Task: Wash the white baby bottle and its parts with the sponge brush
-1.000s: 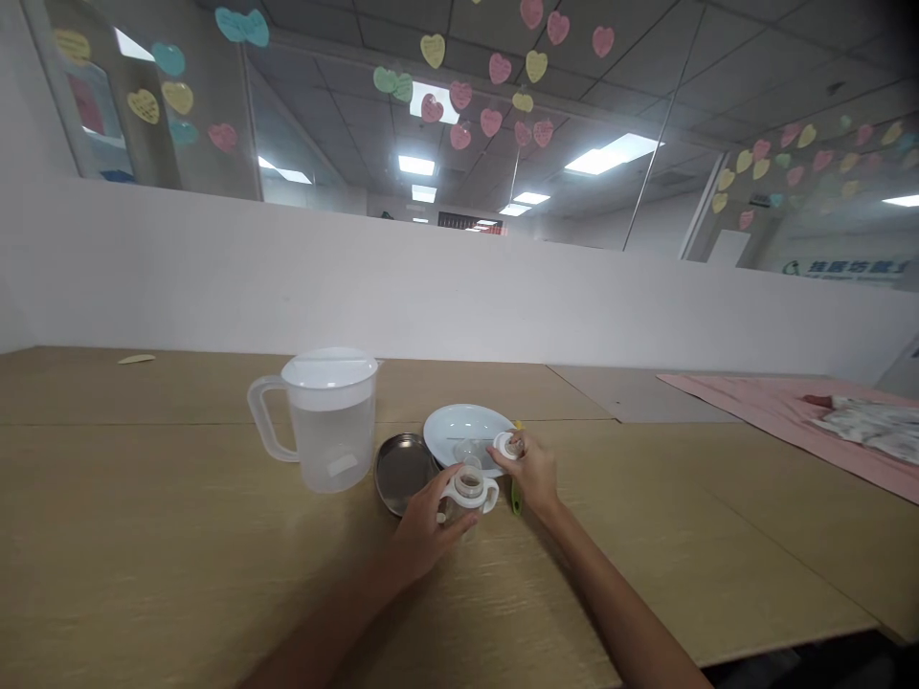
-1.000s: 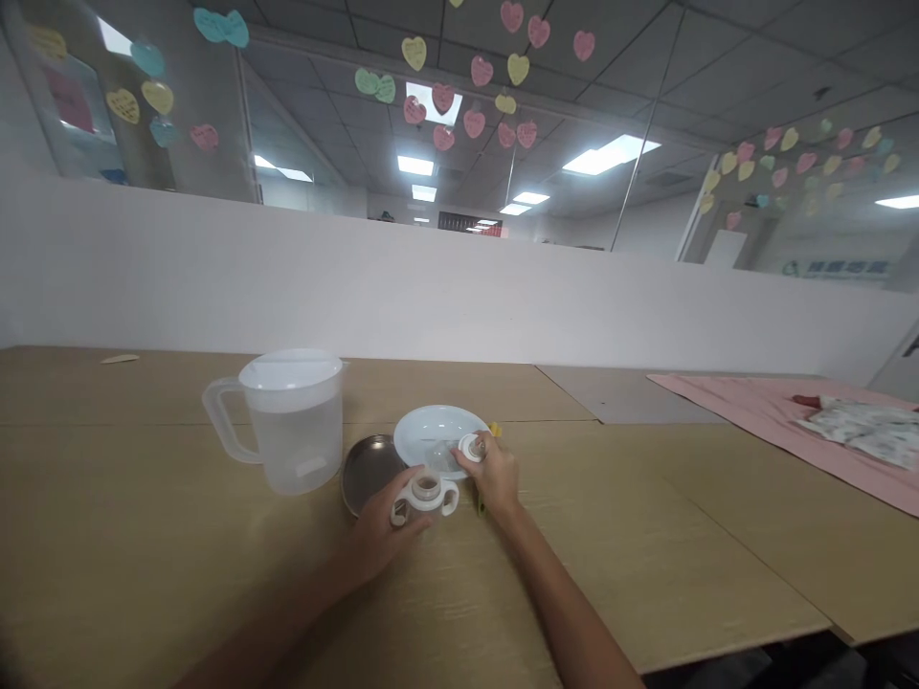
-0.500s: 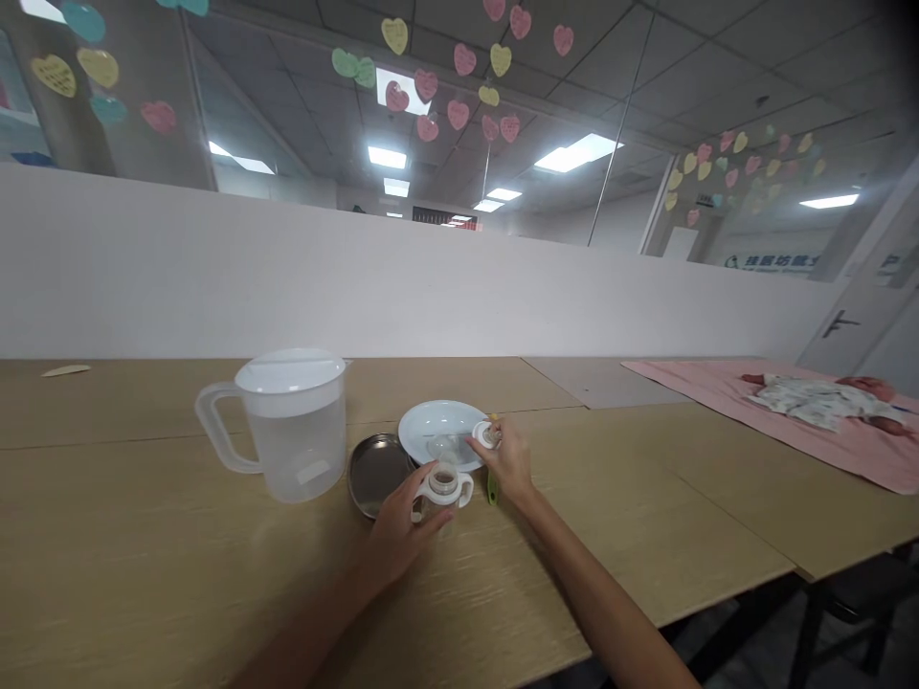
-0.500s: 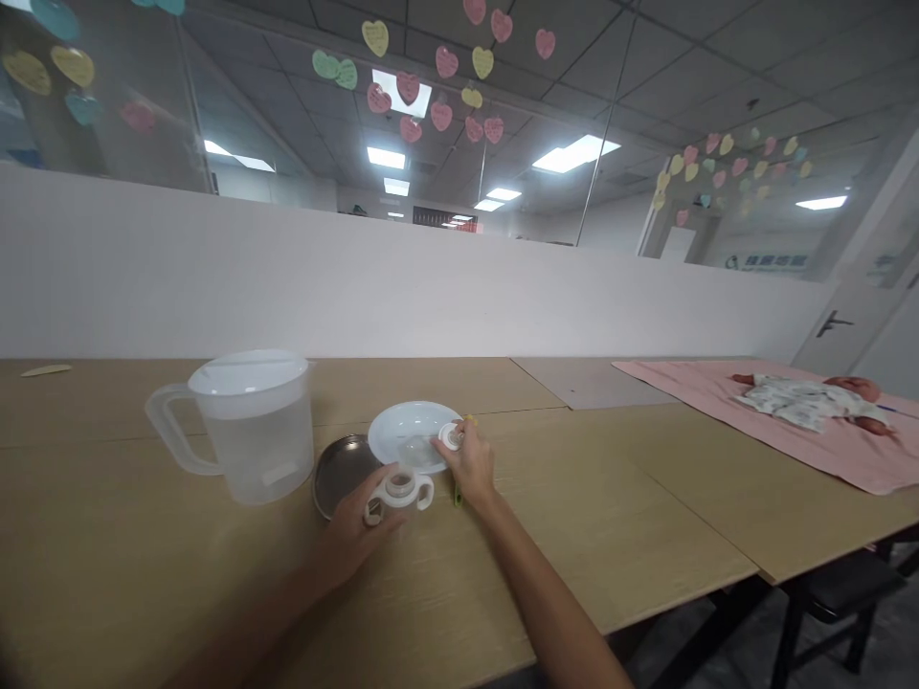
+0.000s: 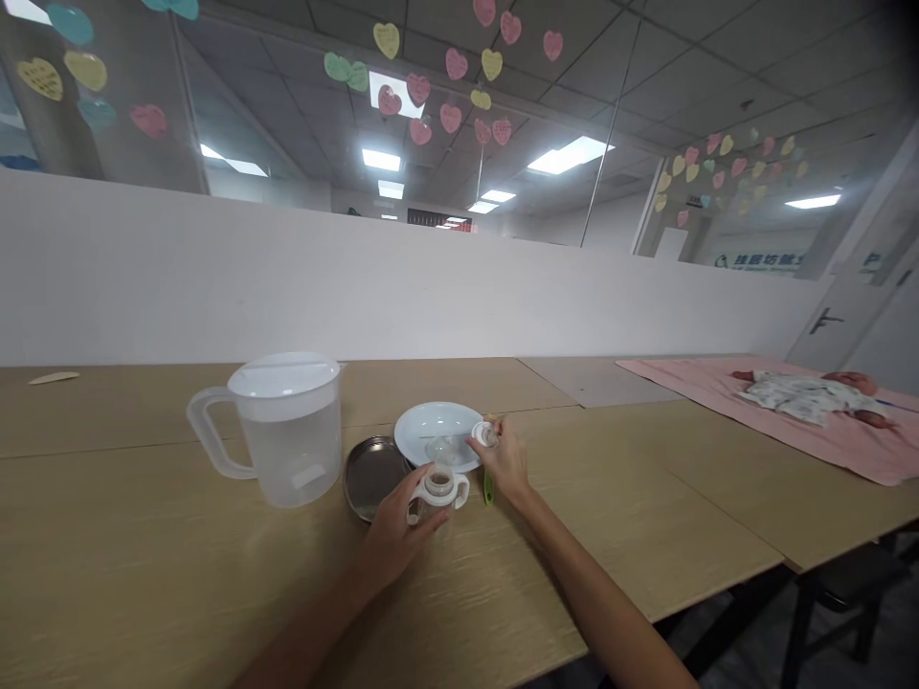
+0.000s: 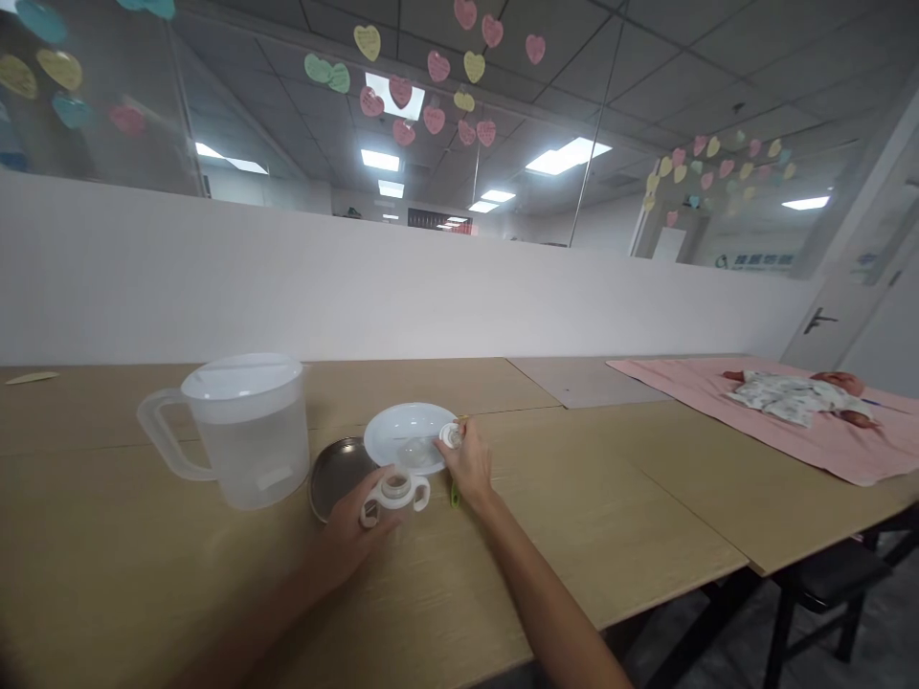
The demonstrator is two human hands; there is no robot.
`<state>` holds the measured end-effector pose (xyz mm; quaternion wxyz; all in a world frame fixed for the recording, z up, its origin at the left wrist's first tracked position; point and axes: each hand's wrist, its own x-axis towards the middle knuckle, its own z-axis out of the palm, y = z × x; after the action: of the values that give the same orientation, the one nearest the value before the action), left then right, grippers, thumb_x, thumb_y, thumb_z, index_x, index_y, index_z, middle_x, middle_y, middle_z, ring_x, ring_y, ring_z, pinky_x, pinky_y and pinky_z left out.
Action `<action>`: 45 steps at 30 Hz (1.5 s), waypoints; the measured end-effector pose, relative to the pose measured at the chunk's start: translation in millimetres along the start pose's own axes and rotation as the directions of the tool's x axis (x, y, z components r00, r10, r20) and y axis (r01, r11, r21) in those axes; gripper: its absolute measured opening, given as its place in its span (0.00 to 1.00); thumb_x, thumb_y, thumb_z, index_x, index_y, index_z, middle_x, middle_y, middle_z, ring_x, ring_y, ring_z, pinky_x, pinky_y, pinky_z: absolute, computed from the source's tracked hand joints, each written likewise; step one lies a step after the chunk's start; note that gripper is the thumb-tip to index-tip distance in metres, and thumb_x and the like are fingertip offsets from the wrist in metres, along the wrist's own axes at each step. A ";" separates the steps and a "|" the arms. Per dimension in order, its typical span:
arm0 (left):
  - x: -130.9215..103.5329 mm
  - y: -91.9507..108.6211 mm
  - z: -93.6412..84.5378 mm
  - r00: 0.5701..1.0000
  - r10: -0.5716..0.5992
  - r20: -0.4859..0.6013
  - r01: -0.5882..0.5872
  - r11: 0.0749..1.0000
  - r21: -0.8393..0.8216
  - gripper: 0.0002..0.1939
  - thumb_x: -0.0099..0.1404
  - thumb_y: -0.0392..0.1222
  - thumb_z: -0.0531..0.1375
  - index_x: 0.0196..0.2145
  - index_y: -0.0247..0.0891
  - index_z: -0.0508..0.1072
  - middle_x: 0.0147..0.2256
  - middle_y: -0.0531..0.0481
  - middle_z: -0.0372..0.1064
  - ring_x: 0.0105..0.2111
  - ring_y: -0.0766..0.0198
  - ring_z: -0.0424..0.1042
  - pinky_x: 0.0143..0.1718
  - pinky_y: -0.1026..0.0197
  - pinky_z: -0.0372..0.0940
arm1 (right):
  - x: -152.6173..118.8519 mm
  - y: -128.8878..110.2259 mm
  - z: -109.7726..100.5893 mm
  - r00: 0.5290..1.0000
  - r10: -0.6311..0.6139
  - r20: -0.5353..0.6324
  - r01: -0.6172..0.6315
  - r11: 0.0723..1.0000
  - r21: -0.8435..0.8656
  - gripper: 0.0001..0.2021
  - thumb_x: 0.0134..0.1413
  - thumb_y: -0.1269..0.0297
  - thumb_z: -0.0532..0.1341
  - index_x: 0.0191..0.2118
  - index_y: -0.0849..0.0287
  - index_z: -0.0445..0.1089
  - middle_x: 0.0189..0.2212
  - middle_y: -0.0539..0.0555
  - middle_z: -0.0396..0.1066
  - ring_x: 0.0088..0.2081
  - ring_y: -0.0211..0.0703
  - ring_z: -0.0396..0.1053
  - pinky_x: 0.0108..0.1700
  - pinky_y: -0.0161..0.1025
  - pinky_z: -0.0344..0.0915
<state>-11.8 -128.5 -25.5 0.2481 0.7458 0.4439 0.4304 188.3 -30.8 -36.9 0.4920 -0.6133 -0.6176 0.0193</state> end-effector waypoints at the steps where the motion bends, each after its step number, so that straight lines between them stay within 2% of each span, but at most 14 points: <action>1: -0.1 0.4 -0.2 1.000 0.000 -0.001 0.000 1.000 -0.002 0.27 0.58 0.47 0.59 0.54 0.40 0.62 0.51 0.46 0.66 0.50 0.58 0.66 0.54 0.54 0.59 | 0.2 0.2 0.1 1.000 -0.003 -0.001 0.003 1.000 0.018 0.18 0.44 0.53 0.61 0.39 0.57 0.60 0.34 0.53 0.71 0.32 0.46 0.70 0.32 0.38 0.61; 5: -0.1 -0.5 0.2 1.000 -0.006 -0.010 0.006 1.000 -0.007 0.27 0.56 0.46 0.60 0.54 0.40 0.62 0.51 0.46 0.67 0.50 0.57 0.66 0.54 0.53 0.59 | -0.4 1.5 1.2 0.993 -0.114 0.001 0.114 0.991 0.071 0.20 0.45 0.57 0.61 0.44 0.57 0.60 0.41 0.55 0.71 0.40 0.47 0.70 0.38 0.41 0.64; 9: 0.0 -2.0 1.3 1.000 -0.017 -0.012 0.017 1.000 -0.024 0.28 0.56 0.46 0.59 0.54 0.40 0.62 0.51 0.45 0.67 0.50 0.57 0.66 0.52 0.54 0.61 | -2.1 2.4 4.1 0.980 -0.198 0.007 0.197 0.979 0.051 0.19 0.46 0.57 0.60 0.44 0.58 0.62 0.39 0.56 0.72 0.41 0.49 0.70 0.40 0.43 0.65; 14: 0.0 -2.3 2.0 1.000 -0.017 -0.004 0.017 1.000 -0.018 0.27 0.57 0.45 0.59 0.54 0.39 0.62 0.52 0.45 0.66 0.50 0.58 0.66 0.52 0.54 0.61 | -3.9 3.3 7.1 0.993 -0.121 -0.001 0.121 0.992 0.047 0.17 0.47 0.56 0.60 0.42 0.58 0.61 0.42 0.58 0.71 0.36 0.49 0.71 0.35 0.42 0.65; 17: 0.0 -2.3 1.5 1.000 -0.005 -0.001 0.005 1.000 -0.014 0.28 0.57 0.45 0.60 0.54 0.39 0.62 0.52 0.45 0.66 0.50 0.58 0.66 0.54 0.54 0.59 | -4.4 4.4 7.0 0.995 -0.101 -0.023 0.102 0.994 0.036 0.18 0.48 0.55 0.59 0.44 0.58 0.60 0.42 0.58 0.71 0.35 0.49 0.72 0.34 0.42 0.65; 21: -0.4 -0.7 0.1 1.000 -0.013 0.016 0.014 0.999 -0.040 0.28 0.57 0.47 0.59 0.55 0.40 0.61 0.52 0.46 0.66 0.50 0.58 0.66 0.52 0.56 0.61 | -5.5 3.1 4.8 0.975 -0.220 -0.032 0.221 0.975 0.030 0.20 0.51 0.54 0.57 0.47 0.59 0.60 0.42 0.58 0.70 0.38 0.49 0.71 0.36 0.42 0.66; 26: -0.7 -0.3 1.2 0.999 -0.032 -0.001 0.032 0.998 -0.059 0.28 0.56 0.47 0.60 0.54 0.40 0.62 0.52 0.45 0.66 0.50 0.58 0.66 0.50 0.56 0.63 | -9.1 -2.5 0.7 0.923 -0.377 -0.076 0.376 0.926 -0.022 0.09 0.55 0.60 0.54 0.40 0.56 0.66 0.49 0.59 0.63 0.48 0.48 0.65 0.42 0.41 0.65; 30: -0.6 0.1 1.8 0.999 -0.032 -0.001 0.032 0.999 -0.040 0.28 0.56 0.47 0.60 0.54 0.40 0.63 0.52 0.45 0.66 0.51 0.58 0.66 0.51 0.55 0.62 | -9.7 -3.8 -1.9 0.934 -0.344 -0.098 0.339 0.939 -0.066 0.08 0.55 0.65 0.53 0.38 0.56 0.68 0.47 0.58 0.62 0.46 0.46 0.66 0.42 0.41 0.65; 32: -0.6 0.5 1.4 1.000 -0.031 0.000 0.031 0.999 -0.028 0.27 0.57 0.47 0.59 0.54 0.40 0.62 0.52 0.45 0.66 0.51 0.58 0.66 0.51 0.55 0.62 | -8.8 -3.3 -2.1 0.943 -0.327 -0.065 0.324 0.944 -0.057 0.11 0.54 0.64 0.53 0.42 0.55 0.67 0.44 0.57 0.64 0.44 0.46 0.67 0.41 0.41 0.66; 35: -0.7 0.6 0.8 1.000 -0.023 0.000 0.023 0.999 -0.022 0.27 0.57 0.47 0.59 0.54 0.40 0.63 0.52 0.45 0.66 0.51 0.57 0.66 0.52 0.55 0.62 | -7.9 -2.2 -0.7 0.953 -0.303 -0.023 0.303 0.953 -0.009 0.18 0.55 0.60 0.54 0.51 0.58 0.60 0.45 0.58 0.66 0.44 0.48 0.68 0.41 0.42 0.66; 39: -0.6 -0.1 0.7 0.999 -0.032 0.009 0.033 0.999 -0.024 0.28 0.57 0.46 0.59 0.54 0.39 0.62 0.52 0.45 0.66 0.51 0.58 0.65 0.51 0.55 0.62 | -9.0 -1.1 2.5 0.972 -0.237 0.001 0.236 0.971 0.038 0.20 0.54 0.57 0.55 0.50 0.60 0.57 0.43 0.60 0.68 0.42 0.50 0.69 0.39 0.43 0.67; 42: -0.4 -1.7 1.4 1.000 -0.025 0.006 0.025 0.999 -0.025 0.28 0.57 0.47 0.59 0.54 0.40 0.62 0.52 0.45 0.65 0.51 0.58 0.65 0.51 0.56 0.62 | -9.2 -1.4 3.4 0.958 -0.287 0.025 0.286 0.957 0.051 0.16 0.54 0.61 0.53 0.48 0.59 0.59 0.43 0.58 0.68 0.43 0.49 0.68 0.41 0.44 0.66; 45: -0.5 -3.5 2.0 1.000 -0.008 0.000 0.008 1.000 -0.013 0.28 0.57 0.46 0.59 0.54 0.40 0.62 0.52 0.46 0.66 0.51 0.59 0.66 0.52 0.56 0.61 | -8.3 -2.7 2.9 0.910 -0.413 0.027 0.412 0.910 0.042 0.14 0.53 0.70 0.51 0.46 0.57 0.63 0.46 0.58 0.65 0.50 0.47 0.63 0.49 0.46 0.63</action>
<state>-11.8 -127.3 -29.4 0.2547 0.7424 0.4441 0.4321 182.5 -36.2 -41.6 0.4848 -0.4600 -0.7412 -0.0635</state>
